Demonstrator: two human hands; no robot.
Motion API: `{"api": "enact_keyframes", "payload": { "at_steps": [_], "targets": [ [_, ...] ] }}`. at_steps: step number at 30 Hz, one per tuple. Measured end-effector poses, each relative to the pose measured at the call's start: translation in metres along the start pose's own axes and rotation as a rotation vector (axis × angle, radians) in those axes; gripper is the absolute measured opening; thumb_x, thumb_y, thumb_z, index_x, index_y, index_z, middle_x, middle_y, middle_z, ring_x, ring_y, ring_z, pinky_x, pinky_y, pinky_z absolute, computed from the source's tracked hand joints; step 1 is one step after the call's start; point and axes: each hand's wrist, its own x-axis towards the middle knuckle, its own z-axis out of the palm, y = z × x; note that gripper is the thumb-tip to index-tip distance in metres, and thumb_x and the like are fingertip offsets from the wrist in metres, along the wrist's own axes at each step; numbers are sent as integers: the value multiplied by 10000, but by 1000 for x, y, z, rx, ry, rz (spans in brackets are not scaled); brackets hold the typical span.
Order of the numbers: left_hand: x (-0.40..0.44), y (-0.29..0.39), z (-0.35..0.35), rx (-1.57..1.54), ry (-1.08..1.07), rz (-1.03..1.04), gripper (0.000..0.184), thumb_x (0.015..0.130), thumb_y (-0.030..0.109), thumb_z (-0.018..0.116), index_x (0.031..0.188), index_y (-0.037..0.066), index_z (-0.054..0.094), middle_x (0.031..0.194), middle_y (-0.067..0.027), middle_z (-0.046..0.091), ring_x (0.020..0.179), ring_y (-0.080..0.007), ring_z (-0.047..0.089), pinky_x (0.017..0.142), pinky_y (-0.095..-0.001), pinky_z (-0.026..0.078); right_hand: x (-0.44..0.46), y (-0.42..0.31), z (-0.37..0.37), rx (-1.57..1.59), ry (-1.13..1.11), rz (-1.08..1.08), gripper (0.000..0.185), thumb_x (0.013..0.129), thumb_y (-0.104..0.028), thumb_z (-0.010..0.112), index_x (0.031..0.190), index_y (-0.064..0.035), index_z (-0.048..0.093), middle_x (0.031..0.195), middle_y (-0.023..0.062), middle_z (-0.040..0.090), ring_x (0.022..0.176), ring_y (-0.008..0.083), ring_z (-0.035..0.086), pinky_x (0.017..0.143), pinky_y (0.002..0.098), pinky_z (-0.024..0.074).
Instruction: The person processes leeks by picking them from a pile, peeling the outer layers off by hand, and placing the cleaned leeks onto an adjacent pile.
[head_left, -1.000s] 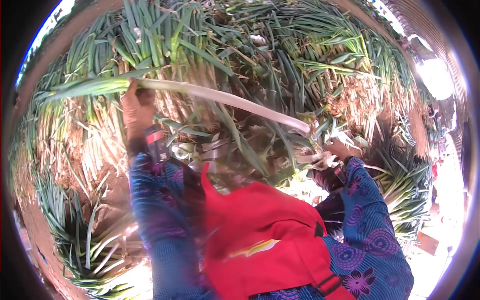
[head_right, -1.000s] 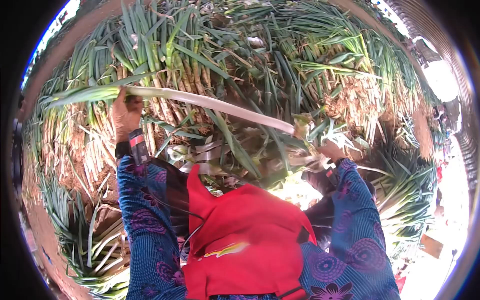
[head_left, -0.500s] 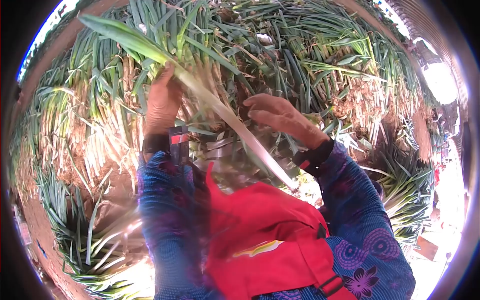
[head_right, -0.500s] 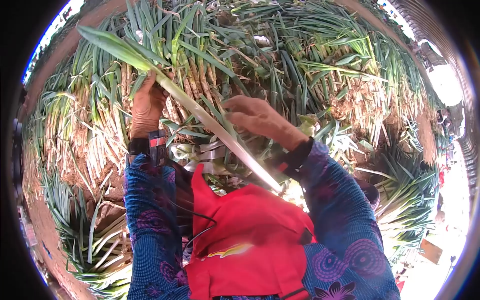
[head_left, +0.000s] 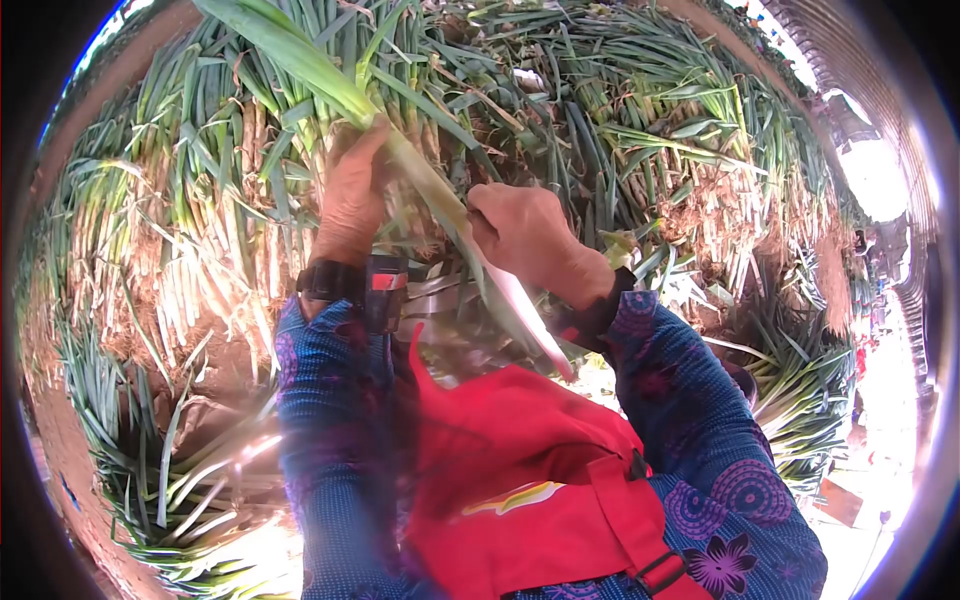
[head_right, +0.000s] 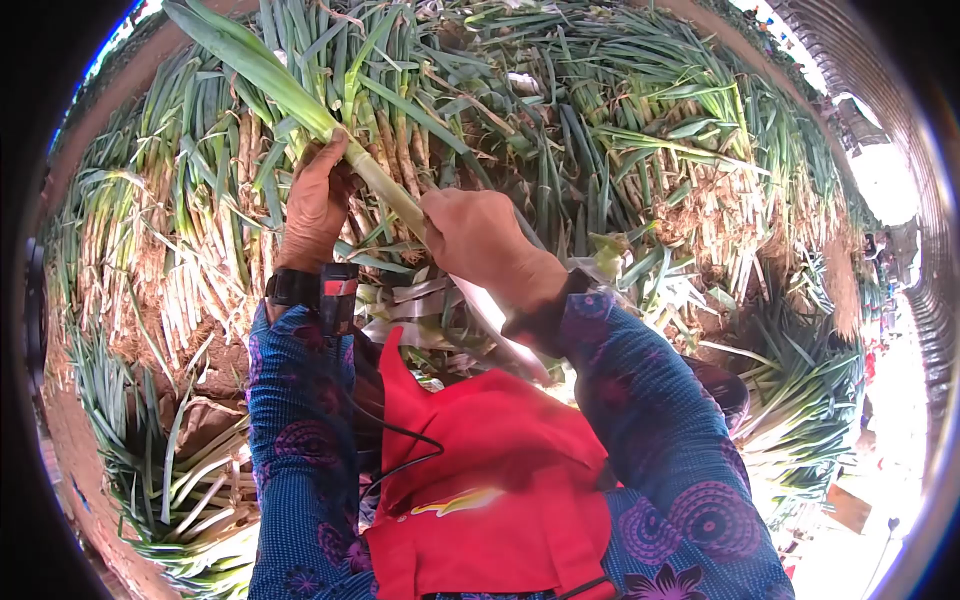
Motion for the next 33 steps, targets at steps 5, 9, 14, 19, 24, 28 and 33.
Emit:
{"api": "enact_keyframes", "payload": {
  "at_steps": [5,9,14,19,24,28,33],
  "targets": [
    [0,2,-1,-22,-30,-18,245,924,232,633,1077,56,554,941,-48,626,910,-231,665,726,-332,515,0,9,6,0,83,52,105,814,-107,576,875,-29,612,763,170,628,682,363,611,607,395,496],
    [-3,10,0,-77,-76,-17,276,938,248,595,1099,30,545,974,-87,644,936,-248,665,718,-321,511,-11,28,0,410,52,433,131,837,-119,565,911,-18,603,741,110,635,593,228,618,585,334,508],
    [1,15,-3,-124,51,-58,252,935,199,540,1097,6,527,994,-134,633,954,-291,649,807,-393,504,-37,50,-13,1104,226,740,120,875,-139,556,877,-25,597,757,50,645,608,152,621,586,293,511],
    [2,18,-10,-158,101,-41,253,932,210,538,1090,12,536,1006,-129,619,952,-302,639,839,-414,492,-77,80,-36,1382,504,891,118,872,-163,544,878,-65,609,812,77,678,757,176,655,600,287,478],
    [10,15,-28,-175,71,-60,250,918,185,553,1083,-3,550,968,-130,627,918,-300,636,844,-398,504,-139,146,-56,1771,492,724,218,893,-297,565,804,-100,586,763,56,647,819,187,645,577,306,438],
    [7,19,-24,-179,67,-50,260,917,176,536,1084,-22,549,956,-128,615,896,-295,612,852,-399,501,-184,206,-62,1409,604,1091,279,921,-287,544,698,-119,542,760,72,642,715,158,610,560,304,462],
    [6,15,-18,-166,-17,-59,281,916,182,503,1088,-37,541,930,-129,587,861,-291,582,831,-391,487,-169,142,-34,308,-71,804,251,877,-201,651,1059,-30,637,895,111,670,784,161,648,698,306,529]
  ]
}}
